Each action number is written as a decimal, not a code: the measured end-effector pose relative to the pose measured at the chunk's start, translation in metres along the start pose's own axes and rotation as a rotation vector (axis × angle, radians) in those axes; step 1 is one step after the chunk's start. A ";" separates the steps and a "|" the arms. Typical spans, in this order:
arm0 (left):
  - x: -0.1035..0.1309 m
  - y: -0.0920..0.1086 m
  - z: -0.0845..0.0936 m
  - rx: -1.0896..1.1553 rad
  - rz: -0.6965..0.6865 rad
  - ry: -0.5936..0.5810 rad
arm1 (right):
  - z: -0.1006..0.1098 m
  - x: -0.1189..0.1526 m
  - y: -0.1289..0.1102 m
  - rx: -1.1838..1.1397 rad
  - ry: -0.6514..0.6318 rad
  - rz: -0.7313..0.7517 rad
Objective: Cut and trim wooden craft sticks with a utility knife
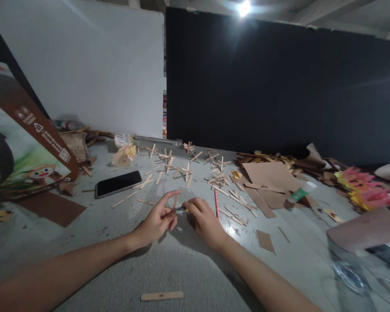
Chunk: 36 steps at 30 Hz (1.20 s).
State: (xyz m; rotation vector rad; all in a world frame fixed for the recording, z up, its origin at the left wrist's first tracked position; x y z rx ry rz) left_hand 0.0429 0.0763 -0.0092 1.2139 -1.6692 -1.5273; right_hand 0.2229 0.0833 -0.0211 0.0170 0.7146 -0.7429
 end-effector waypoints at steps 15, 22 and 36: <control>0.001 -0.002 0.000 -0.015 -0.008 0.004 | 0.003 0.000 -0.001 -0.024 0.049 0.031; 0.001 -0.007 0.001 -0.072 -0.034 -0.018 | 0.005 0.000 -0.002 -0.021 0.076 0.053; -0.004 -0.016 0.003 0.031 0.023 -0.029 | 0.007 0.000 0.000 -0.006 0.071 0.045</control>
Point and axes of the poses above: each hand's wrist, its own x-axis away from the middle knuckle, its own z-axis out of the back of the hand, y = z × x, the point moved 3 cm from there along -x, towards the middle knuckle, and after that the axes turned 9 degrees about x, right-handed, at the moved point
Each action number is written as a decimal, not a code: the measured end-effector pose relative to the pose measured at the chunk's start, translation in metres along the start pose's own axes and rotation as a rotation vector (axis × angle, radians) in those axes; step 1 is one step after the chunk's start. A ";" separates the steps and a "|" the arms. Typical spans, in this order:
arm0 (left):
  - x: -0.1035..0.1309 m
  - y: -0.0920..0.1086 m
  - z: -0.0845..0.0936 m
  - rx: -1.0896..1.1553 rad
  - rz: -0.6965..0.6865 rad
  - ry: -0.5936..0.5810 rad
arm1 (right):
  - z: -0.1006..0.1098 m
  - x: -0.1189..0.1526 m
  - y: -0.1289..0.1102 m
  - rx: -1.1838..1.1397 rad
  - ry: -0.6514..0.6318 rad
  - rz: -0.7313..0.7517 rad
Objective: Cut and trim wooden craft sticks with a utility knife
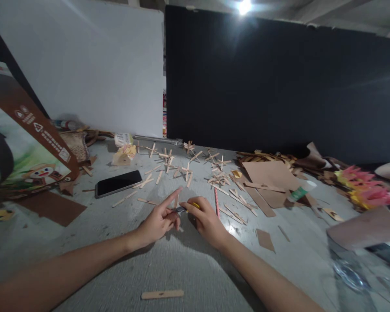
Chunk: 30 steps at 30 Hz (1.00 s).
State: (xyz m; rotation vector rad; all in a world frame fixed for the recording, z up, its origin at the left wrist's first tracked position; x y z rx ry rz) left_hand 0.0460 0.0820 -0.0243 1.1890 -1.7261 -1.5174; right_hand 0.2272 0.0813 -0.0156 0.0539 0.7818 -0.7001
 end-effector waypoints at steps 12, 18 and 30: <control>0.003 0.013 -0.005 0.060 0.007 0.038 | -0.001 0.001 0.000 0.105 0.032 0.033; 0.002 0.010 -0.003 0.077 0.011 0.067 | 0.000 0.003 -0.001 0.185 0.059 0.032; 0.000 0.009 -0.003 0.038 0.021 0.094 | 0.005 0.001 -0.010 0.356 0.103 0.062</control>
Point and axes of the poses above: each hand's wrist, its own x-axis away from the middle knuckle, its own z-axis out of the back of the hand, y = z × x, the point moved 3 cm from there along -x, towards the middle knuckle, and after that the axes turned 9 degrees about x, right-handed, at the moved point
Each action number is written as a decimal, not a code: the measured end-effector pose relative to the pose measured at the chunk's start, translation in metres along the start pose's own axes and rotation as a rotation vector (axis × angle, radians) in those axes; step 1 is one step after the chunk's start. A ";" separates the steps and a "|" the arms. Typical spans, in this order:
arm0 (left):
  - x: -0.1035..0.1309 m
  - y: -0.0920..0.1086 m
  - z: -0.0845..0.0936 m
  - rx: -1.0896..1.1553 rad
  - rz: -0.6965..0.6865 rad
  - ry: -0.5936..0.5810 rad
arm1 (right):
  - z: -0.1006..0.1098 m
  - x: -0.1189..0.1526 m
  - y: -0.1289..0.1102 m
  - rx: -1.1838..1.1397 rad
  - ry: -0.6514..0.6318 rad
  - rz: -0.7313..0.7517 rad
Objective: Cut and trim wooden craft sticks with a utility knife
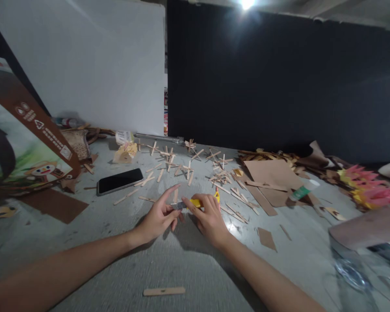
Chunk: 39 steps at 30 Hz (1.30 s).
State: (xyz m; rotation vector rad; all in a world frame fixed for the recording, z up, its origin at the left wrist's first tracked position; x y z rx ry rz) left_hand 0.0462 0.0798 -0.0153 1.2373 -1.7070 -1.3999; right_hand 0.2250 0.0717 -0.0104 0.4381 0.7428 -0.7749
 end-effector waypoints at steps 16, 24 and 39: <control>0.000 0.001 -0.001 0.011 0.010 0.009 | -0.001 0.000 0.002 -0.037 0.005 -0.015; 0.000 0.003 0.001 0.079 0.005 0.025 | -0.002 0.000 0.002 -0.188 0.013 -0.074; -0.005 -0.001 0.004 0.035 -0.046 0.057 | -0.001 -0.001 0.001 -0.254 0.019 -0.101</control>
Point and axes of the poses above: each hand's wrist, its own x-axis away from the middle knuckle, its own z-axis out of the back of the hand, y = z × x, the point moved 3 cm from there along -x, towards the middle knuckle, and after that the axes turned 9 degrees about x, right-handed, at the moved point
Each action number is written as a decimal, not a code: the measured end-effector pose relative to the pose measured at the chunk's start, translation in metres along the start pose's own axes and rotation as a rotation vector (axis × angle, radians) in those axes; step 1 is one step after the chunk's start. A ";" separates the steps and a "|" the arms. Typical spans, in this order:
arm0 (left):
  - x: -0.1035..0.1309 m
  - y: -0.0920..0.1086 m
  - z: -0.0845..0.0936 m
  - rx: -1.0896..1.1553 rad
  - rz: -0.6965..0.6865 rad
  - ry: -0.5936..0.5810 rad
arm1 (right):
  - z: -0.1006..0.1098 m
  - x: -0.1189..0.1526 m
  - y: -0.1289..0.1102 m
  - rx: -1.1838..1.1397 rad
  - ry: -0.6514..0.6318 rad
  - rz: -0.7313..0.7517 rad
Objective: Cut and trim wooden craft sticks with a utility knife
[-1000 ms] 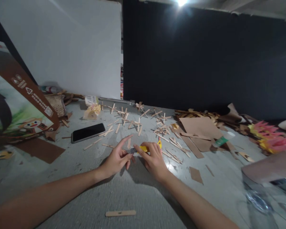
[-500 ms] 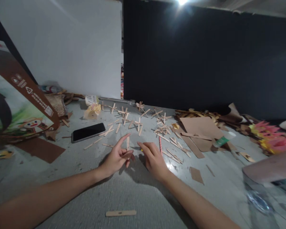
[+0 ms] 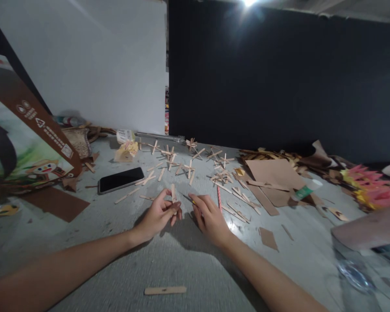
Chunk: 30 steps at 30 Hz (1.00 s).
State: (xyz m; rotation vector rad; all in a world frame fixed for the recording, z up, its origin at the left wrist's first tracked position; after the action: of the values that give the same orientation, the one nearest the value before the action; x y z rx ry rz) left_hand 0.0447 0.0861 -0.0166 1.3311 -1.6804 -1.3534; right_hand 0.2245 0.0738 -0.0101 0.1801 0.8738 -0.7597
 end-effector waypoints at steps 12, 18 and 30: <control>0.002 0.004 -0.002 -0.009 -0.016 -0.004 | 0.001 -0.002 -0.002 -0.033 -0.040 -0.008; 0.001 0.005 -0.002 -0.006 -0.016 0.002 | 0.001 -0.002 -0.002 -0.042 -0.037 -0.009; 0.001 0.002 -0.002 -0.012 -0.015 0.011 | 0.000 -0.002 -0.001 -0.046 -0.033 -0.025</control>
State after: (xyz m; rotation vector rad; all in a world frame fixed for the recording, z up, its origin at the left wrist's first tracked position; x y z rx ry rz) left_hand 0.0451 0.0847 -0.0141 1.3446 -1.6561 -1.3595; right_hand 0.2229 0.0739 -0.0085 0.1155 0.8632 -0.7630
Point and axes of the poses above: each hand's wrist, its own x-axis away from the middle knuckle, its own z-axis out of the back of the hand, y = z × x, the point moved 3 cm from there along -x, towards the middle knuckle, and after that the axes turned 9 degrees about x, right-handed, at the moved point
